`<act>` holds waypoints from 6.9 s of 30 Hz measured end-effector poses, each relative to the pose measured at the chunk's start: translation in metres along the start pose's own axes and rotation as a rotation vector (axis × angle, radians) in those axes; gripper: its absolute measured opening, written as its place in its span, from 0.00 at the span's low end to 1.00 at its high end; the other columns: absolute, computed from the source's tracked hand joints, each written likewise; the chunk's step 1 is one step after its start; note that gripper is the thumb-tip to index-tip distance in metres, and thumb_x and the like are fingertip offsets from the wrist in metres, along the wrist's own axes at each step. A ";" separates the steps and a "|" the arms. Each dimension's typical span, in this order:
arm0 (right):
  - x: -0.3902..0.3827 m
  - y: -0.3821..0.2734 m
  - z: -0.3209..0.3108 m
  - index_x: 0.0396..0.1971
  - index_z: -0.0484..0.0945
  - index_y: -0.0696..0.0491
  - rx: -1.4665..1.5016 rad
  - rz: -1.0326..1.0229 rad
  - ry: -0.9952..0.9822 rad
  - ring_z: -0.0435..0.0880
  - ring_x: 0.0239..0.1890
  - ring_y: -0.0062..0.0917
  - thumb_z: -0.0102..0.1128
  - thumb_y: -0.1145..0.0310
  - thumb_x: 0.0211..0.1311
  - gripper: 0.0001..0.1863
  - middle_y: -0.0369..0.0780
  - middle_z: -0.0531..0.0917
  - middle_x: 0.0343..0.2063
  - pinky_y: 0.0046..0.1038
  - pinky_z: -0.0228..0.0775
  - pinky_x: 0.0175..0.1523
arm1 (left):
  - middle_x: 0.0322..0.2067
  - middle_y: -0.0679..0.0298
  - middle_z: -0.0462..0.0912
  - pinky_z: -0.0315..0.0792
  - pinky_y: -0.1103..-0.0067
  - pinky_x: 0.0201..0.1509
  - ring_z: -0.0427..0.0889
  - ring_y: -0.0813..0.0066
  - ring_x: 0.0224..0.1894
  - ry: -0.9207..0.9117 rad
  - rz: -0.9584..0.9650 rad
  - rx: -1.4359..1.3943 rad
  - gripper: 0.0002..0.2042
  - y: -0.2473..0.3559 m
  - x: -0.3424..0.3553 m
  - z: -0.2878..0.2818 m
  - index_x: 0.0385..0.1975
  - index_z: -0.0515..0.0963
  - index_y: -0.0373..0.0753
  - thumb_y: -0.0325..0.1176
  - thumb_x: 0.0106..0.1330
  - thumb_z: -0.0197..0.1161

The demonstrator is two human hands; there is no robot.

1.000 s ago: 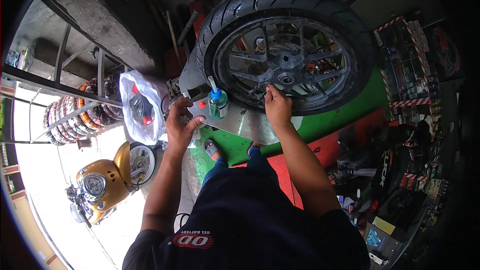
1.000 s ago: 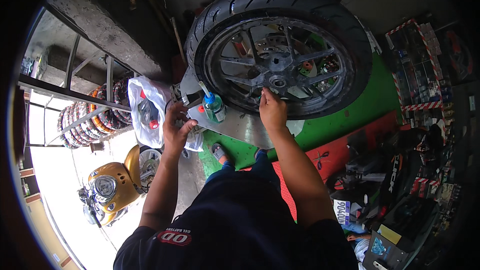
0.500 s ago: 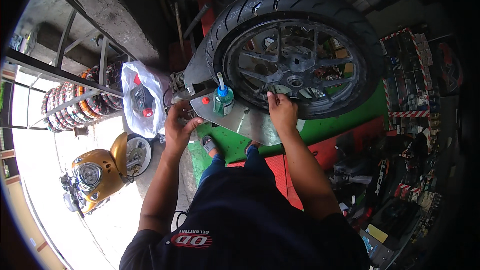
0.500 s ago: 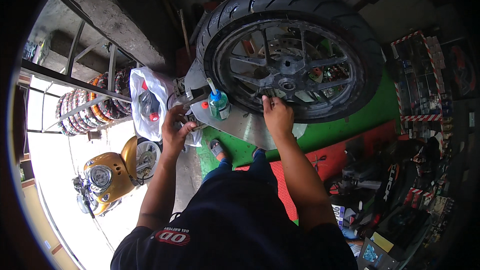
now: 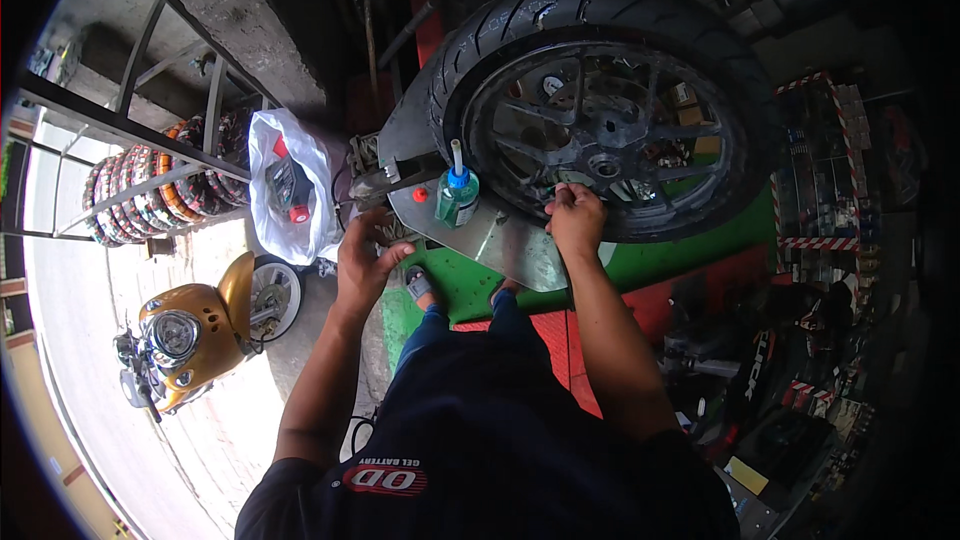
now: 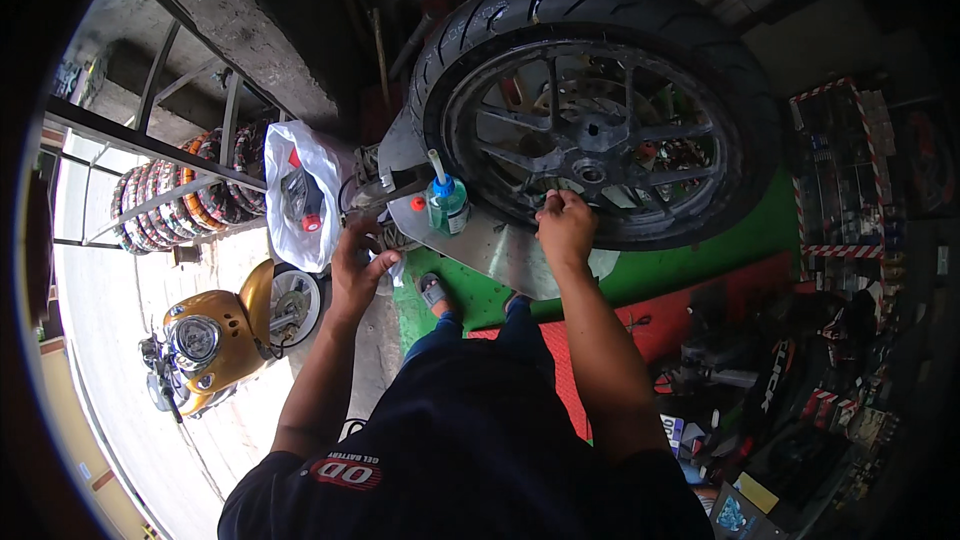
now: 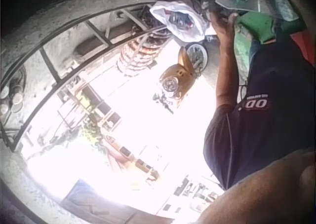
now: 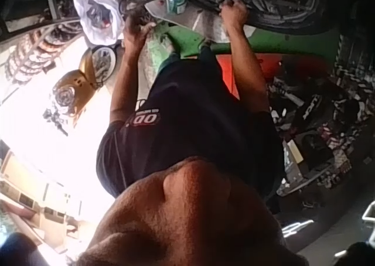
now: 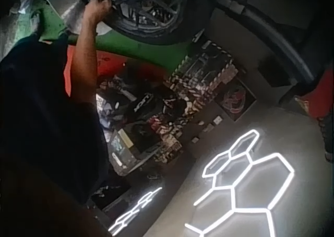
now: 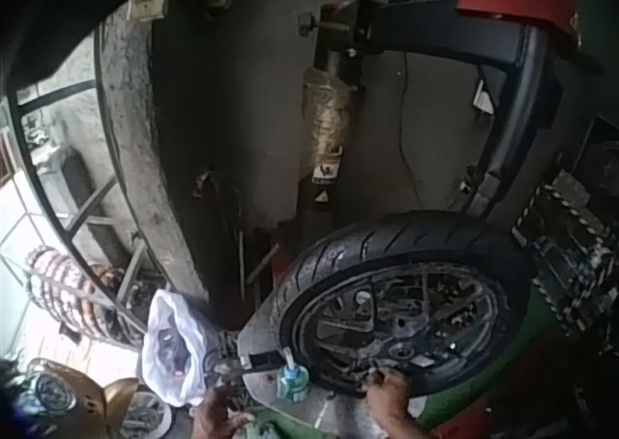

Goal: Repairing a motorcycle tire by cleaning the rim and applying lubricant or sealant.

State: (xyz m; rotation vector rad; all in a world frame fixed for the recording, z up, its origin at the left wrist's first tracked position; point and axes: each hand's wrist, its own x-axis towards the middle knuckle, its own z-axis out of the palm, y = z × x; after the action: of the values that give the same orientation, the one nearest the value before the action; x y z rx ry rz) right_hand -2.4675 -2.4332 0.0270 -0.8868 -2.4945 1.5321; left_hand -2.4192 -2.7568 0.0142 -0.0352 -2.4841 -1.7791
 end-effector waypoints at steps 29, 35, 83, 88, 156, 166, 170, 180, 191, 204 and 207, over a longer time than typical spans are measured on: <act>0.002 0.001 -0.006 0.33 0.80 0.59 0.228 -0.065 -0.079 0.74 0.10 0.19 0.55 0.68 0.74 0.12 0.37 0.78 0.16 0.24 0.63 0.17 | 0.31 0.51 0.88 0.81 0.64 0.40 0.88 0.52 0.34 -0.287 0.033 0.195 0.16 0.031 0.038 0.180 0.51 0.82 0.47 0.41 0.64 0.68; -0.007 -0.004 -0.010 0.35 0.79 0.59 0.354 -0.064 -0.073 0.71 0.11 0.16 0.55 0.66 0.75 0.12 0.34 0.76 0.16 0.21 0.61 0.17 | 0.32 0.49 0.87 0.81 0.59 0.43 0.87 0.47 0.36 -0.301 -0.024 0.292 0.15 0.038 0.055 0.212 0.48 0.84 0.49 0.46 0.65 0.64; -0.011 -0.004 -0.012 0.37 0.81 0.60 0.199 -0.069 -0.032 0.74 0.12 0.18 0.57 0.64 0.75 0.13 0.35 0.78 0.17 0.24 0.65 0.19 | 0.27 0.57 0.88 0.80 0.64 0.32 0.87 0.54 0.28 -0.145 0.009 0.590 0.14 -0.001 0.007 0.180 0.41 0.86 0.50 0.51 0.63 0.69; -0.011 -0.007 -0.023 0.36 0.80 0.60 0.268 -0.062 -0.073 0.74 0.12 0.17 0.57 0.65 0.74 0.12 0.35 0.78 0.16 0.22 0.64 0.19 | 0.27 0.57 0.88 0.80 0.63 0.33 0.87 0.54 0.28 -0.137 0.004 0.598 0.14 -0.008 0.003 0.181 0.38 0.86 0.48 0.50 0.63 0.69; -0.021 0.007 -0.018 0.38 0.79 0.58 0.328 -0.051 0.020 0.72 0.11 0.15 0.60 0.60 0.72 0.14 0.34 0.76 0.16 0.19 0.57 0.17 | 0.50 0.38 0.83 0.75 0.61 0.58 0.83 0.44 0.54 0.091 -0.599 0.504 0.35 -0.221 0.018 -0.120 0.63 0.74 0.38 0.50 0.55 0.67; -0.028 0.014 -0.017 0.40 0.80 0.59 0.188 -0.005 0.114 0.72 0.12 0.16 0.60 0.59 0.72 0.15 0.34 0.77 0.16 0.18 0.57 0.18 | 0.42 0.49 0.88 0.81 0.62 0.49 0.88 0.52 0.45 -0.117 -0.854 0.943 0.14 -0.271 0.032 -0.068 0.40 0.86 0.36 0.38 0.67 0.57; -0.029 0.010 -0.019 0.39 0.80 0.58 0.228 -0.064 0.066 0.71 0.12 0.15 0.59 0.60 0.73 0.15 0.34 0.77 0.16 0.19 0.57 0.18 | 0.37 0.50 0.89 0.82 0.62 0.44 0.90 0.54 0.42 -0.190 -0.652 1.134 0.12 -0.265 0.033 -0.070 0.34 0.87 0.37 0.32 0.65 0.55; -0.021 0.000 -0.014 0.37 0.80 0.58 0.422 -0.038 0.045 0.72 0.12 0.16 0.61 0.63 0.72 0.12 0.35 0.78 0.17 0.20 0.62 0.18 | 0.39 0.52 0.89 0.79 0.61 0.51 0.88 0.52 0.45 -0.212 -0.550 1.025 0.13 -0.196 0.020 -0.079 0.40 0.86 0.40 0.39 0.66 0.58; -0.018 0.004 -0.020 0.36 0.80 0.58 0.443 -0.010 0.057 0.73 0.12 0.16 0.62 0.63 0.72 0.12 0.35 0.78 0.17 0.20 0.61 0.18 | 0.41 0.45 0.86 0.76 0.64 0.52 0.86 0.50 0.48 -0.023 -0.633 0.407 0.25 -0.139 -0.037 -0.068 0.47 0.79 0.32 0.48 0.58 0.68; -0.014 0.007 -0.013 0.36 0.80 0.56 0.474 0.036 0.036 0.74 0.12 0.17 0.61 0.62 0.72 0.11 0.34 0.78 0.17 0.20 0.60 0.18 | 0.35 0.46 0.84 0.77 0.62 0.45 0.85 0.47 0.40 -0.080 -0.397 0.352 0.15 -0.111 -0.044 -0.043 0.38 0.77 0.31 0.38 0.61 0.65; -0.011 0.004 -0.007 0.37 0.80 0.56 0.485 0.086 0.009 0.73 0.12 0.17 0.62 0.62 0.71 0.11 0.35 0.78 0.18 0.20 0.59 0.18 | 0.33 0.51 0.84 0.77 0.66 0.44 0.86 0.55 0.38 -0.117 -0.357 0.259 0.14 -0.090 -0.037 -0.045 0.39 0.77 0.32 0.36 0.62 0.67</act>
State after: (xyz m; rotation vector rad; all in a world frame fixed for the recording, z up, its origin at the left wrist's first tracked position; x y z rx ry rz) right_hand -2.4544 -2.4316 0.0295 -0.9148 -1.9535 2.0234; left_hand -2.3857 -2.8272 -0.0598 0.3511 -2.9370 -1.5842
